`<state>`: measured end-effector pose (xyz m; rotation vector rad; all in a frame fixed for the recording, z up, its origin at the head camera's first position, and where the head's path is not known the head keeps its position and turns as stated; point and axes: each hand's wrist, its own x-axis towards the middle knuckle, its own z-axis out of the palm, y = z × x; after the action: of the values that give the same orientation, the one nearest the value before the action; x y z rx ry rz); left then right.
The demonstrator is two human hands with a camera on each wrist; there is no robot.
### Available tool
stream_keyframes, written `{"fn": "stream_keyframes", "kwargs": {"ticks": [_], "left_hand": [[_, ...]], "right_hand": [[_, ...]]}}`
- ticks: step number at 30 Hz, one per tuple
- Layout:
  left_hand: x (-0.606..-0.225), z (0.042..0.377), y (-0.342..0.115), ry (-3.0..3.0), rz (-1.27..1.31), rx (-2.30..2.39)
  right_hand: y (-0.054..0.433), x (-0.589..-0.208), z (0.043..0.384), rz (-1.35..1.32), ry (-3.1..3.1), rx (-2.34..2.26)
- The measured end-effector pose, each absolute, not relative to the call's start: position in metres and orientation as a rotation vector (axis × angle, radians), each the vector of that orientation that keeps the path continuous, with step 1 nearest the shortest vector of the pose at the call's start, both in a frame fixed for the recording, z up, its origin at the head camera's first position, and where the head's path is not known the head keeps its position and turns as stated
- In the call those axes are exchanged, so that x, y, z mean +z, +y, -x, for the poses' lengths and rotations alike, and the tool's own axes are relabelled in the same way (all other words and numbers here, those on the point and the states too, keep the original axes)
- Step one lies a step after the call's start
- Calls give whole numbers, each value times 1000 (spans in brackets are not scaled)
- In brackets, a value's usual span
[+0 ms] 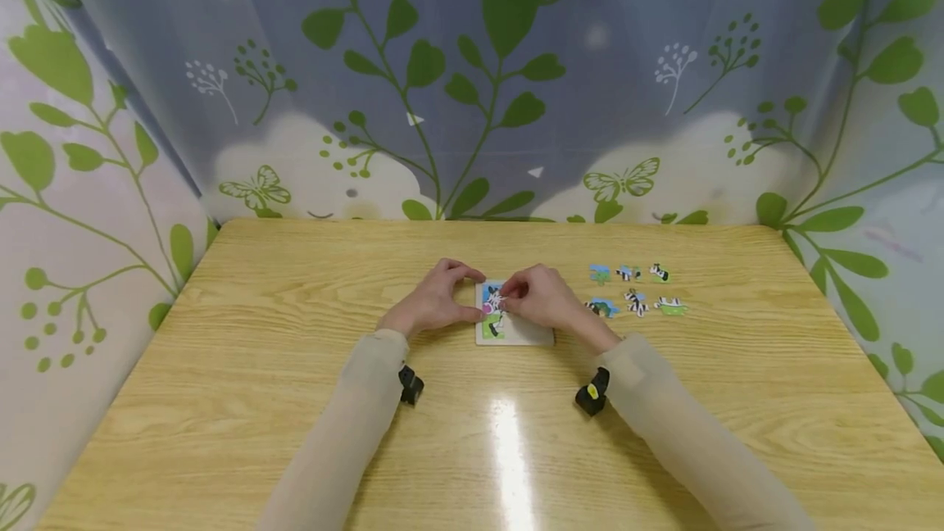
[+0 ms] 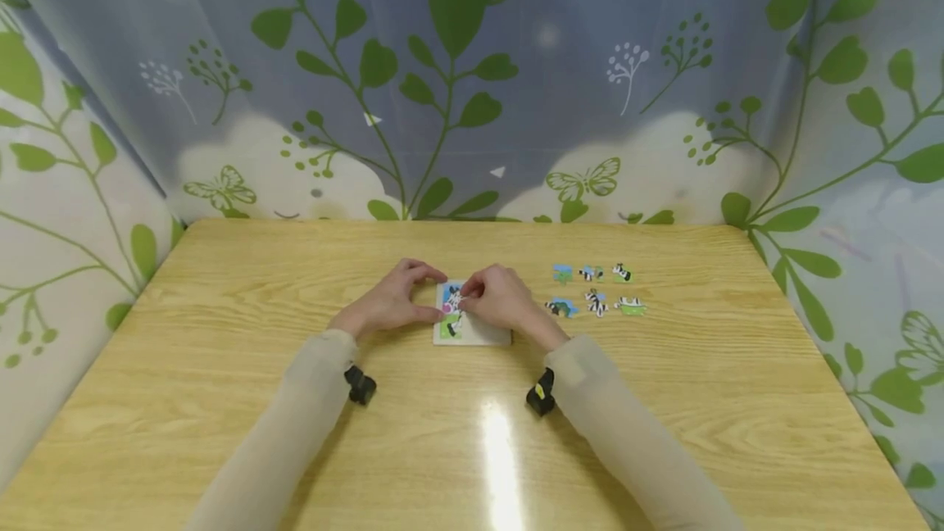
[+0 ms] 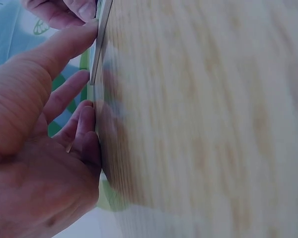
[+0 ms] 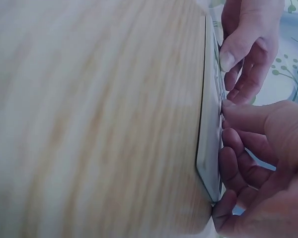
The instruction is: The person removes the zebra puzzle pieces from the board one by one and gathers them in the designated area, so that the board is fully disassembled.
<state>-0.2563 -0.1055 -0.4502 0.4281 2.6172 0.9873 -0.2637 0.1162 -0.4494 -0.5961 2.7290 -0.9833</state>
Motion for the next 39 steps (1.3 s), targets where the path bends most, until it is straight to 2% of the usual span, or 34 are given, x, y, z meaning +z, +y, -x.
{"fn": "stream_keyframes", "kwargs": {"ticks": [23,39], "left_hand": [[-448,258,-104,2647,-466,955],[-445,256,-105,2619,-428,968]], "right_hand": [[106,-444,261,426,2685,-857],[114,-448,263,388,2647,-1132]]}}
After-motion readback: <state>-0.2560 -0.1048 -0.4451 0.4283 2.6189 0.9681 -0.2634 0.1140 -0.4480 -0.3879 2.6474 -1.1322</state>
